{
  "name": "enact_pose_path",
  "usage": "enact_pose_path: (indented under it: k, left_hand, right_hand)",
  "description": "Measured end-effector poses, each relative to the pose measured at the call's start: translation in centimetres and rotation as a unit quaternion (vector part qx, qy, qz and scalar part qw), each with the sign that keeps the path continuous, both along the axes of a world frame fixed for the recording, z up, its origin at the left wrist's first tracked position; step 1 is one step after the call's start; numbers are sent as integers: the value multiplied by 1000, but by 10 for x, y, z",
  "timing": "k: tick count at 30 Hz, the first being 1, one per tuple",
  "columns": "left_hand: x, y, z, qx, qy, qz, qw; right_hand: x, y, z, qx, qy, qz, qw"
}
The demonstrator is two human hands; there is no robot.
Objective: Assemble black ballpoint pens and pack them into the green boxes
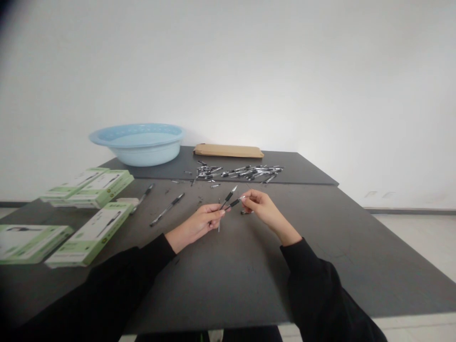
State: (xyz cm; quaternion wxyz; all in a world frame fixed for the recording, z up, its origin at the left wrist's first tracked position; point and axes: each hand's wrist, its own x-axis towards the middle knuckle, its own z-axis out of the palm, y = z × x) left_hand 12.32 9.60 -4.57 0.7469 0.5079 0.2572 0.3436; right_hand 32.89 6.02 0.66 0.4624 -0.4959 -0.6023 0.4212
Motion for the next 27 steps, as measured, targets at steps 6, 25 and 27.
enact_pose_path:
  k: [6,25,27]
  left_hand:
    - [0,1,-2,8,7,-4,1000]
    - [-84,60,48,85,-68,266,958]
    - [-95,62,54,91,-73,286,951]
  right_hand:
    - [2,1,0,-7,23,-2,1000]
    - [-37,101,-1,139,-397,25,907]
    - [-52,122,-1,158,-483,51,860]
